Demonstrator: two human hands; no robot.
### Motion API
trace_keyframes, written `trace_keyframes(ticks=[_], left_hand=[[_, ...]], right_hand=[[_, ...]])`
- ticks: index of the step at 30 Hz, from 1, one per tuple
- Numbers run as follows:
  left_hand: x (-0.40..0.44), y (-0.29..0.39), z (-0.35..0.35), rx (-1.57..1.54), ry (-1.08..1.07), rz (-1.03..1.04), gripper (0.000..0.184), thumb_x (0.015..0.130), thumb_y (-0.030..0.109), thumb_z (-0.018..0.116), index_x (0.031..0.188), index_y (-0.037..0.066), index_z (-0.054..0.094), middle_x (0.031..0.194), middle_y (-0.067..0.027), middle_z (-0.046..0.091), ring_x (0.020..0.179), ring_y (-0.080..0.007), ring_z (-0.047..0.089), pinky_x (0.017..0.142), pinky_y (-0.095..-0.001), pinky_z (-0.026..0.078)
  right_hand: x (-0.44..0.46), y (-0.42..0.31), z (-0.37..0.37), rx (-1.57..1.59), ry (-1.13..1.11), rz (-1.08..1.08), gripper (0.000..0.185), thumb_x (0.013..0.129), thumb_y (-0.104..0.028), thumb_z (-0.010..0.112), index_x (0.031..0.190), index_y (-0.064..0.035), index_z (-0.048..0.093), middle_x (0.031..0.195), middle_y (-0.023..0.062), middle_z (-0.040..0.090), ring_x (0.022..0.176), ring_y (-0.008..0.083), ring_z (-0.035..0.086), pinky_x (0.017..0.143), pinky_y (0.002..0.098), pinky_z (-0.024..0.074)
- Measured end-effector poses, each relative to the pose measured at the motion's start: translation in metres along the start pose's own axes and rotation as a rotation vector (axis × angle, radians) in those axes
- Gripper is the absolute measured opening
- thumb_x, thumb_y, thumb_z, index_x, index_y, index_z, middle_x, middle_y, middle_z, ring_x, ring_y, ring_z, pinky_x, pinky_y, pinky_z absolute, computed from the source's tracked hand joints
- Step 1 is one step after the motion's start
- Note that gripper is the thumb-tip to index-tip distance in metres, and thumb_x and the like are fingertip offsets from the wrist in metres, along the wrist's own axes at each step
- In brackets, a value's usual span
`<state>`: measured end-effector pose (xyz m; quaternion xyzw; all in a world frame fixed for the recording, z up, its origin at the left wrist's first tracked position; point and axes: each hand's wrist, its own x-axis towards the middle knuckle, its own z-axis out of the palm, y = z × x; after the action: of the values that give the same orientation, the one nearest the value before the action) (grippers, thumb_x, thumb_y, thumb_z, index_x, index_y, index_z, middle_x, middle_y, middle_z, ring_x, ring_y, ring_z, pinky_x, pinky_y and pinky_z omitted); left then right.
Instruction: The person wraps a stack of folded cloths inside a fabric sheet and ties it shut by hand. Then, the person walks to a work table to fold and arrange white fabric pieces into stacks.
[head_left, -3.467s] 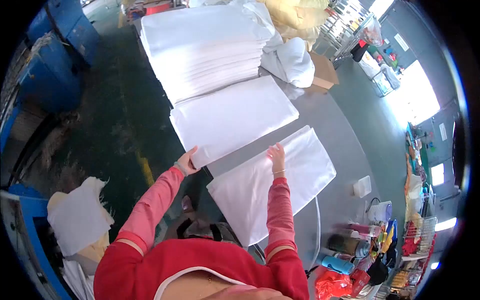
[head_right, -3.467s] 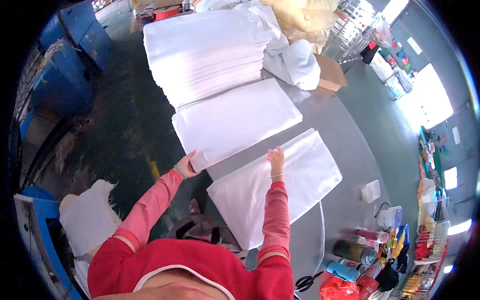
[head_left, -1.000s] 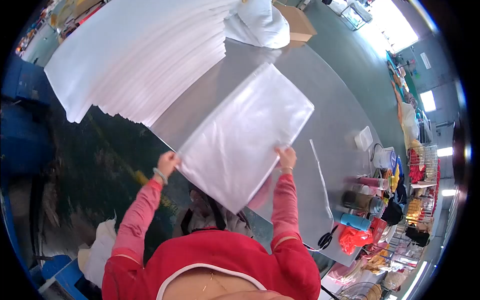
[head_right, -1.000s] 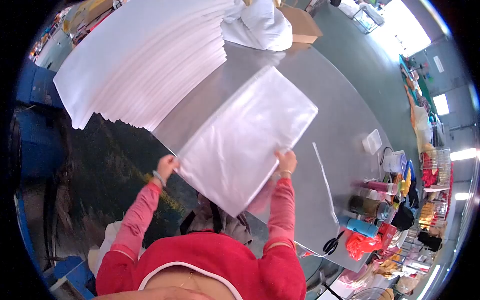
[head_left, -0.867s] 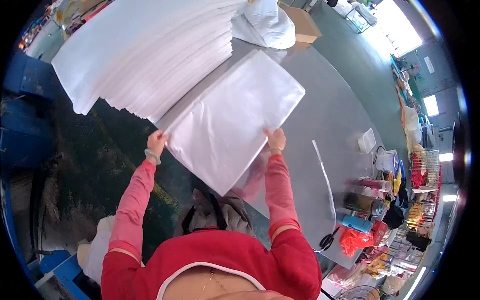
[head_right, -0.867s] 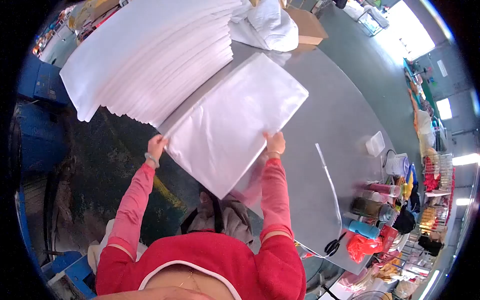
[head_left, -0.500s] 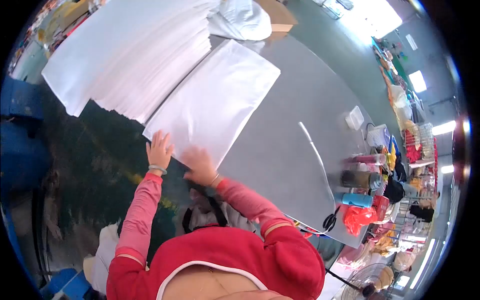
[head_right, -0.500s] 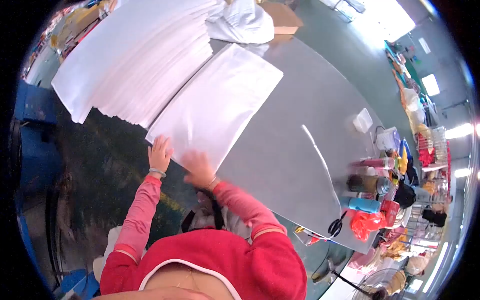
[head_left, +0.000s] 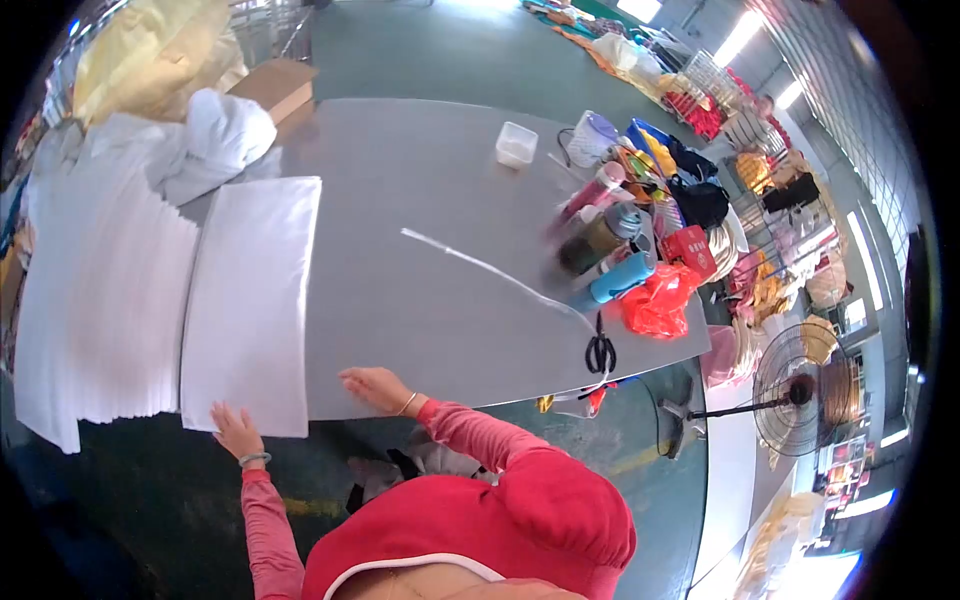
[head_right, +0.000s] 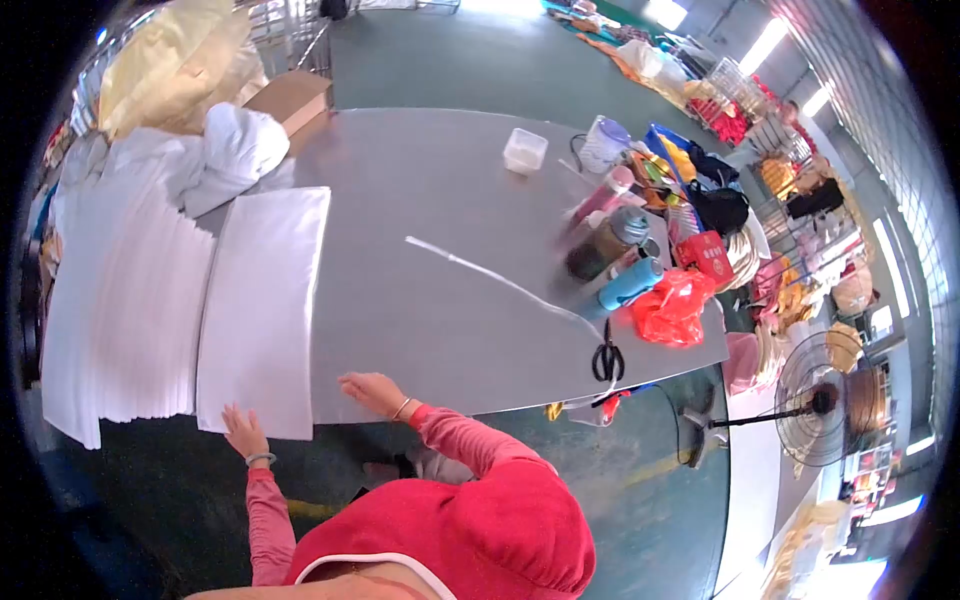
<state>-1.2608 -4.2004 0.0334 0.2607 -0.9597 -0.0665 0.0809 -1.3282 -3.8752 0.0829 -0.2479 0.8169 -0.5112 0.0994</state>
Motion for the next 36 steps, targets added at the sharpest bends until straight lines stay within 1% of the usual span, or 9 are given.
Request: trace_keyframes(ticks=[5, 10, 14, 16, 19, 20, 23, 27, 36], left_hand=[[-0.027, 0.137, 0.004, -0.03, -0.07, 0.194, 0.053, 0.083, 0.035, 0.043, 0.128, 0.012, 0.03, 0.137, -0.0084, 0.021, 0.127, -0.0279, 0.016, 0.095, -0.0567, 0.018], [-0.043, 0.217, 0.023, 0.059, -0.392, -0.077, 0.063, 0.082, 0.044, 0.042, 0.132, 0.015, 0.02, 0.14, -0.0094, 0.009, 0.128, -0.0306, 0.012, 0.093, -0.0588, 0.021], [-0.043, 0.232, 0.032, 0.225, -0.409, -0.193, 0.065, 0.081, 0.047, 0.042, 0.133, 0.016, 0.018, 0.14, -0.0114, 0.007, 0.127, -0.0315, 0.012, 0.092, -0.0589, 0.024], [-0.043, 0.237, 0.029, 0.24, -0.418, -0.204, 0.068, 0.08, 0.049, 0.043, 0.133, 0.016, 0.017, 0.14, -0.0122, 0.006, 0.127, -0.0318, 0.013, 0.092, -0.0589, 0.024], [-0.043, 0.236, 0.025, 0.264, -0.462, -0.195, 0.072, 0.077, 0.05, 0.047, 0.133, 0.016, 0.018, 0.14, -0.0122, 0.008, 0.127, -0.0318, 0.013, 0.093, -0.0584, 0.023], [-0.04, 0.234, 0.022, 0.263, -0.48, -0.187, 0.074, 0.075, 0.051, 0.049, 0.133, 0.017, 0.019, 0.14, -0.0121, 0.008, 0.127, -0.0317, 0.013, 0.093, -0.0581, 0.022], [-0.035, 0.235, 0.009, 0.254, -0.541, -0.168, 0.078, 0.071, 0.051, 0.055, 0.133, 0.017, 0.021, 0.14, -0.0118, 0.009, 0.127, -0.0313, 0.013, 0.094, -0.0577, 0.02], [-0.029, 0.242, 0.002, 0.162, -0.581, -0.171, 0.083, 0.066, 0.046, 0.062, 0.132, 0.016, 0.022, 0.139, -0.0119, 0.01, 0.127, -0.0306, 0.014, 0.095, -0.0575, 0.019], [-0.013, 0.207, 0.029, 0.003, -0.595, -0.071, 0.092, 0.058, 0.043, 0.07, 0.13, 0.006, 0.026, 0.134, -0.0266, 0.014, 0.125, -0.0357, 0.016, 0.102, -0.0367, 0.02]], right_hand=[[-0.045, 0.024, -0.093, 0.112, 0.169, 0.142, 0.024, 0.084, -0.024, 0.048, 0.1, -0.0066, 0.055, 0.082, 0.0115, 0.061, 0.075, 0.0252, 0.059, 0.066, 0.032, 0.0455], [-0.11, 0.043, -0.219, 0.345, 0.251, 0.281, 0.024, 0.086, -0.022, 0.046, 0.1, -0.0044, 0.055, 0.075, 0.0055, 0.06, 0.075, 0.0138, 0.059, 0.068, 0.027, 0.0458], [-0.146, 0.017, -0.384, 0.055, 0.441, 0.017, 0.02, 0.082, -0.01, 0.051, 0.1, -0.0031, 0.055, 0.08, 0.0066, 0.06, 0.078, 0.0145, 0.058, 0.069, 0.0276, 0.0466], [-0.151, 0.021, -0.479, -0.463, 0.624, -0.107, 0.021, 0.075, -0.004, 0.056, 0.095, -0.0007, 0.057, 0.09, 0.0094, 0.06, 0.079, 0.0163, 0.059, 0.067, 0.0283, 0.0466], [-0.132, 0.032, -0.613, -0.374, 1.076, -0.05, 0.021, 0.077, -0.004, 0.048, 0.096, 0.0023, 0.056, 0.077, 0.0098, 0.061, 0.065, 0.0147, 0.057, 0.061, 0.027, 0.0453], [-0.127, 0.045, -0.651, -0.134, 1.077, 0.005, 0.023, 0.077, -0.005, 0.046, 0.097, 0.0024, 0.057, 0.071, 0.009, 0.061, 0.063, 0.0142, 0.057, 0.058, 0.0264, 0.0456], [-0.117, 0.162, -0.763, -0.228, 1.057, 0.344, 0.016, 0.079, -0.012, 0.049, 0.088, -0.001, 0.057, 0.065, 0.0056, 0.057, 0.058, 0.0162, 0.056, 0.052, 0.0246, 0.0457], [-0.106, 0.238, -0.795, -0.172, 0.961, 0.742, 0.015, 0.078, -0.014, 0.05, 0.084, -0.0023, 0.057, 0.064, 0.0058, 0.056, 0.056, 0.0175, 0.054, 0.05, 0.0254, 0.0457], [-0.073, 0.34, -0.825, 0.549, 1.073, 0.9, 0.014, 0.076, -0.019, 0.053, 0.075, -0.0053, 0.055, 0.062, 0.0061, 0.053, 0.051, 0.0204, 0.051, 0.043, 0.0272, 0.0458]])
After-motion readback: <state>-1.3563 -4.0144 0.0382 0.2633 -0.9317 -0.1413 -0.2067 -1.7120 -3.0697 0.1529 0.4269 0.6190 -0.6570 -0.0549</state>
